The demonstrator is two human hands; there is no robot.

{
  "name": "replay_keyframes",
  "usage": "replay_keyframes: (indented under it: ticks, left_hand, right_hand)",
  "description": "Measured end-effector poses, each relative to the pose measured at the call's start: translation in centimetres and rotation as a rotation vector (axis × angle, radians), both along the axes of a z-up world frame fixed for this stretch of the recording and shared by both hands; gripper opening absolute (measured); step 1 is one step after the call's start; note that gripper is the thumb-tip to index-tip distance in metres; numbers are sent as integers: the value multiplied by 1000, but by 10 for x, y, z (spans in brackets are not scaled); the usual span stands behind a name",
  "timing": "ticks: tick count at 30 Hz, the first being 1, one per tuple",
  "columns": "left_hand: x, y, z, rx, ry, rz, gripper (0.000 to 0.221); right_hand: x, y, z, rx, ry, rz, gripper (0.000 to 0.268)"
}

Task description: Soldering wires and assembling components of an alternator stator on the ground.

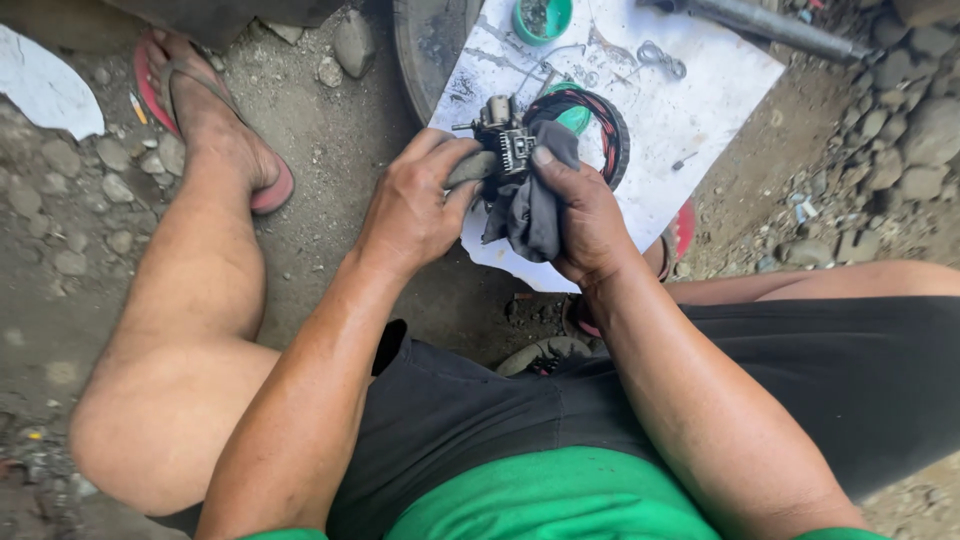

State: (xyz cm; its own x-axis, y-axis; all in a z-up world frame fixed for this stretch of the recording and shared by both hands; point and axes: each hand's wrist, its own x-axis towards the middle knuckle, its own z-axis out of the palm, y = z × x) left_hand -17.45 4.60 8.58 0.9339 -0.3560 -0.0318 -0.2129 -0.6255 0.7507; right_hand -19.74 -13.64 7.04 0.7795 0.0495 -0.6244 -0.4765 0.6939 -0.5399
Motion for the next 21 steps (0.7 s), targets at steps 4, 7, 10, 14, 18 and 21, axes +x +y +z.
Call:
replay_keyframes:
  ticks: [4,7,10,14,18,21]
  left_hand:
    - [2,1,5,46,26,-10,37]
    - [4,3,5,73,27,-28,36]
    - [6,5,4,136,1,-53,36]
    - [6,5,3,137,-10,-52,36]
    - [8,3,4,117,1,-53,36]
    - [7,3,5,127,-18,-61,36]
  right_hand:
    - [11,9,18,-12,-14,-4,26]
    - [8,9,16,-27,-13,10,27]
    - [8,13,19,-43,10,12,23]
    - [11,15,13,-58,4,27,23]
    - [14,15,0,-54,-28,21,22]
    - [13,13,-7,-67,-18,18,22]
